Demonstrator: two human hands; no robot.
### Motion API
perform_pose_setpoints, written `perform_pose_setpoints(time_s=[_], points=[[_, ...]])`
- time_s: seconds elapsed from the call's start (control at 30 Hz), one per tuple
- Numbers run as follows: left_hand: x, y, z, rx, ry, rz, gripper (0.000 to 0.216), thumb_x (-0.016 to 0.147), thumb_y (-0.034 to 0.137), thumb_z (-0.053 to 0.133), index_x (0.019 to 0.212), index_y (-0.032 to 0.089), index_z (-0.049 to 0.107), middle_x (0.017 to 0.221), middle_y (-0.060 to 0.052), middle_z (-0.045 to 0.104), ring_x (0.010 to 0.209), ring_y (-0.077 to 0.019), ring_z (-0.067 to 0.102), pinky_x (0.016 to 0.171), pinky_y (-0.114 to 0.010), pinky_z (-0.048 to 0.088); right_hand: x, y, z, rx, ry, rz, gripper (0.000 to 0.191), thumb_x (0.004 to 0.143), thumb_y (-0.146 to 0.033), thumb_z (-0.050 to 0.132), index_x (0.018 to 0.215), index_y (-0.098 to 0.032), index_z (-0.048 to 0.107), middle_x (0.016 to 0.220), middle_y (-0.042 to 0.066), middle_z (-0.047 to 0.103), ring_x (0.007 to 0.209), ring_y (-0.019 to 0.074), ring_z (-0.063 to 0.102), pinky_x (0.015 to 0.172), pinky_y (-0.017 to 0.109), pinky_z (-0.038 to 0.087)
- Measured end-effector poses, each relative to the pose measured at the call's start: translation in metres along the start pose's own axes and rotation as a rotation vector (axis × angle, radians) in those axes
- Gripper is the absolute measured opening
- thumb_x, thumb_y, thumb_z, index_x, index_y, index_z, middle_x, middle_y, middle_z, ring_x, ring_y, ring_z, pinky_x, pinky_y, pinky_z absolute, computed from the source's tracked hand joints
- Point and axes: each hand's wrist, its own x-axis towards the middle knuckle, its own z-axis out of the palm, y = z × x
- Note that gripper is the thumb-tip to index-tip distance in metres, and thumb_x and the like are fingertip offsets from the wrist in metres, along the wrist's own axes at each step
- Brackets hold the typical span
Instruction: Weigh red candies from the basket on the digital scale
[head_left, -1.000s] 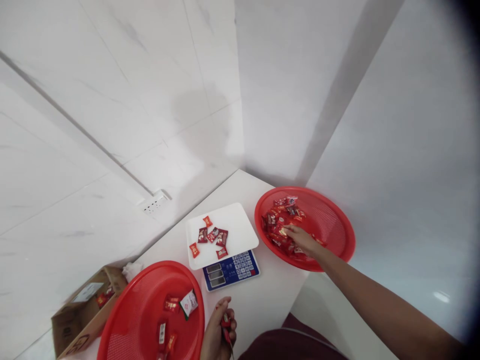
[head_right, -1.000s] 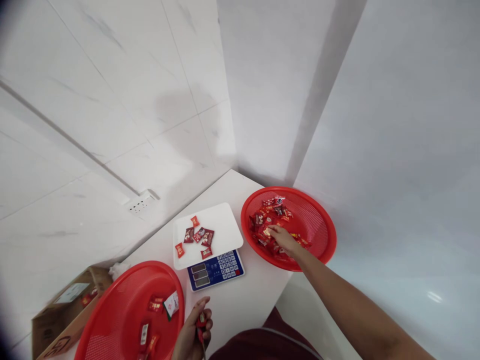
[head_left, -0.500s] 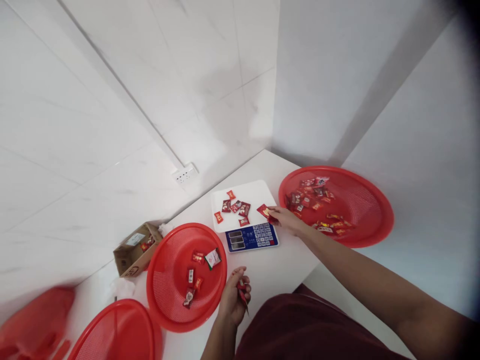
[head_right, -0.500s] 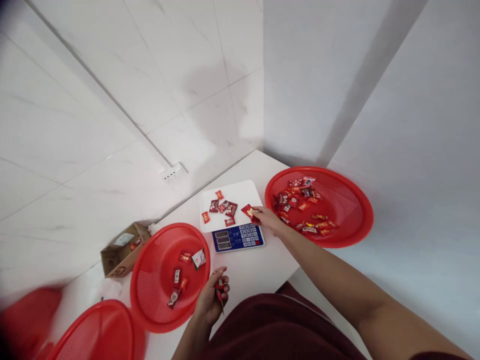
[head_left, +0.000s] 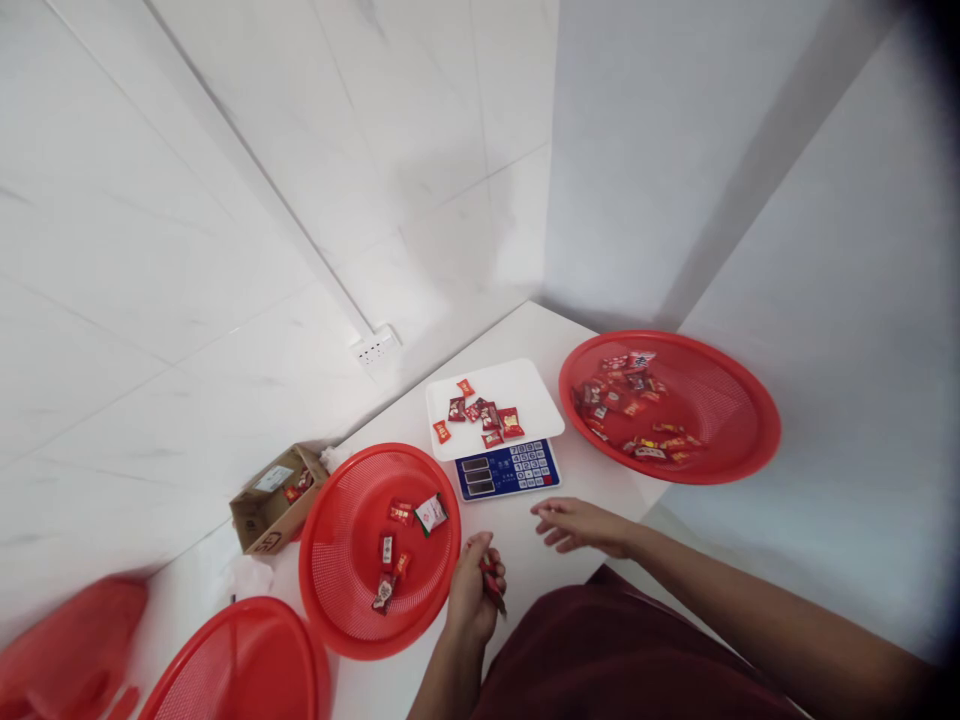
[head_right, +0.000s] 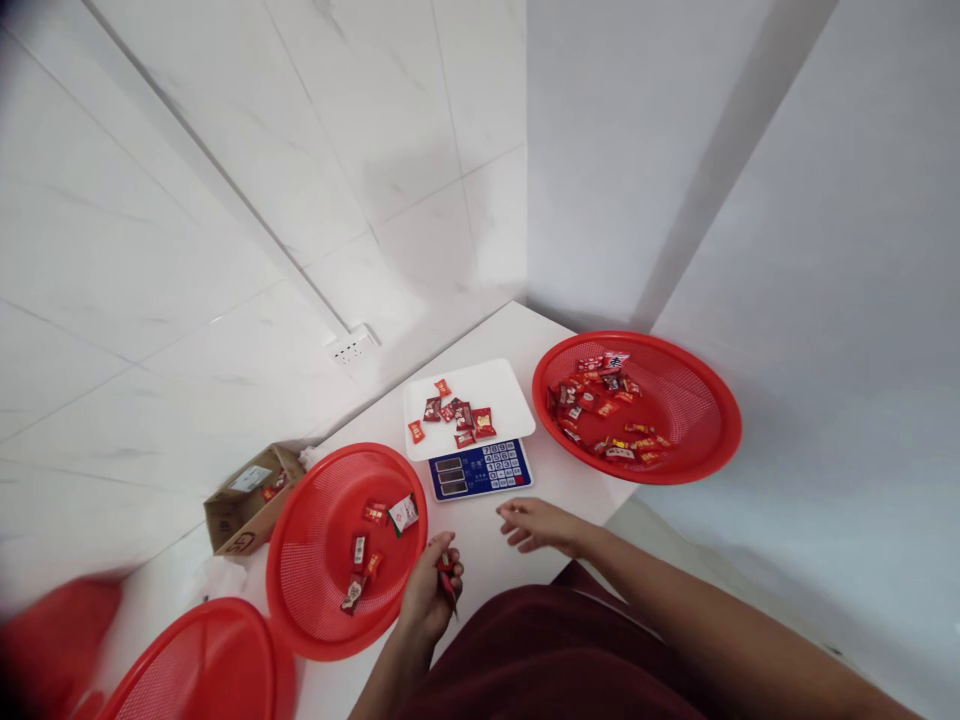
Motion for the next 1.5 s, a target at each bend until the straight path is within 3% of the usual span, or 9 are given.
perform_pose_setpoints(time_s=[0.17, 0.23, 0.33, 0.5, 0.87, 1.13, 1.33, 1.4, 1.5], points=[[-0.007, 0.004, 0.042, 0.375, -0.069, 0.406, 0.022, 0.073, 0.037, 0.053, 0.087, 0.02, 0.049, 0.054, 0.006, 0.049, 0.042, -0.0079, 0.043, 0.043, -0.02, 0.033, -0.014, 0.0, 0.039, 0.497, -0.33, 0.103, 0.042, 0.077, -0.055, 0.049, 0.098, -0.018, 0.052, 0.081, 0.005, 0.062, 0.074, 0.0159, 0.062, 0.072, 0.032, 0.046], [-0.015, 0.005, 0.056, 0.623, -0.114, 0.619, 0.022, 0.076, 0.032, 0.05, 0.094, 0.02, 0.052, 0.069, 0.001, 0.058, 0.06, -0.0122, 0.054, 0.059, -0.025, 0.043, -0.016, -0.008, 0.047, 0.613, -0.4, 0.094, 0.044, 0.08, -0.056, 0.044, 0.096, -0.017, 0.054, 0.077, 0.004, 0.062, 0.069, 0.0149, 0.061, 0.07, 0.032, 0.046], [-0.025, 0.005, 0.062, 0.975, -0.244, 0.861, 0.028, 0.08, 0.025, 0.044, 0.106, 0.019, 0.053, 0.103, -0.007, 0.06, 0.095, -0.0177, 0.054, 0.086, -0.033, 0.04, -0.018, -0.014, 0.051, 0.739, -0.429, 0.094, 0.046, 0.082, -0.056, 0.038, 0.098, -0.015, 0.055, 0.078, 0.005, 0.065, 0.062, 0.0136, 0.06, 0.065, 0.029, 0.046], [-0.029, -0.001, 0.052, 1.287, -0.328, 0.965, 0.038, 0.084, 0.028, 0.038, 0.119, 0.017, 0.046, 0.113, -0.011, 0.058, 0.104, -0.0207, 0.05, 0.09, -0.039, 0.04, -0.021, -0.011, 0.051, 0.875, -0.42, 0.109, 0.043, 0.084, -0.051, 0.038, 0.093, -0.014, 0.058, 0.071, 0.003, 0.065, 0.056, 0.0113, 0.059, 0.059, 0.023, 0.044], [-0.021, -0.001, 0.047, 1.451, -0.239, 1.145, 0.044, 0.086, 0.029, 0.034, 0.126, 0.013, 0.041, 0.13, -0.013, 0.046, 0.126, -0.0224, 0.033, 0.105, -0.049, 0.026, -0.024, -0.019, 0.054, 0.955, -0.307, 0.155, 0.039, 0.082, -0.052, 0.043, 0.081, -0.016, 0.058, 0.058, -0.002, 0.064, 0.051, 0.0099, 0.059, 0.049, 0.018, 0.042], [-0.004, -0.002, 0.05, 1.362, -0.246, 0.971, 0.05, 0.085, 0.036, 0.035, 0.133, 0.02, 0.032, 0.144, -0.011, 0.023, 0.133, -0.0227, 0.015, 0.107, -0.047, 0.017, -0.015, -0.016, 0.038, 0.971, -0.152, 0.155, 0.015, 0.081, -0.023, 0.05, 0.088, -0.012, 0.059, 0.064, 0.001, 0.065, 0.055, 0.0088, 0.06, 0.055, 0.018, 0.049], [0.016, 0.004, 0.039, 1.213, -0.198, 0.907, 0.054, 0.086, 0.038, 0.034, 0.136, 0.019, 0.025, 0.146, -0.009, 0.019, 0.133, -0.0197, 0.014, 0.108, -0.04, 0.018, -0.02, -0.043, -0.022, 1.12, 0.077, -0.057, 0.01, 0.078, -0.007, 0.05, 0.08, -0.015, 0.056, 0.07, 0.002, 0.062, 0.056, 0.0066, 0.058, 0.05, 0.015, 0.049], [0.026, 0.009, 0.03, 1.229, -0.116, 0.916, 0.055, 0.085, 0.038, 0.034, 0.136, 0.019, 0.025, 0.145, -0.01, 0.02, 0.134, -0.0203, 0.014, 0.108, -0.042, 0.018, -0.022, -0.051, -0.052, 1.096, 0.221, -0.132, 0.01, 0.079, -0.008, 0.048, 0.078, -0.015, 0.055, 0.066, 0.002, 0.06, 0.053, 0.0062, 0.056, 0.048, 0.015, 0.048], [0.045, 0.025, 0.019, 1.269, 0.037, 0.943, 0.055, 0.085, 0.04, 0.036, 0.134, 0.017, 0.027, 0.144, -0.012, 0.022, 0.133, -0.0219, 0.015, 0.107, -0.044, 0.019, -0.021, -0.055, -0.094, 0.82, 0.681, -0.243, 0.009, 0.076, -0.011, 0.05, 0.074, -0.019, 0.054, 0.056, -0.003, 0.054, 0.048, 0.0067, 0.052, 0.049, 0.016, 0.049]])
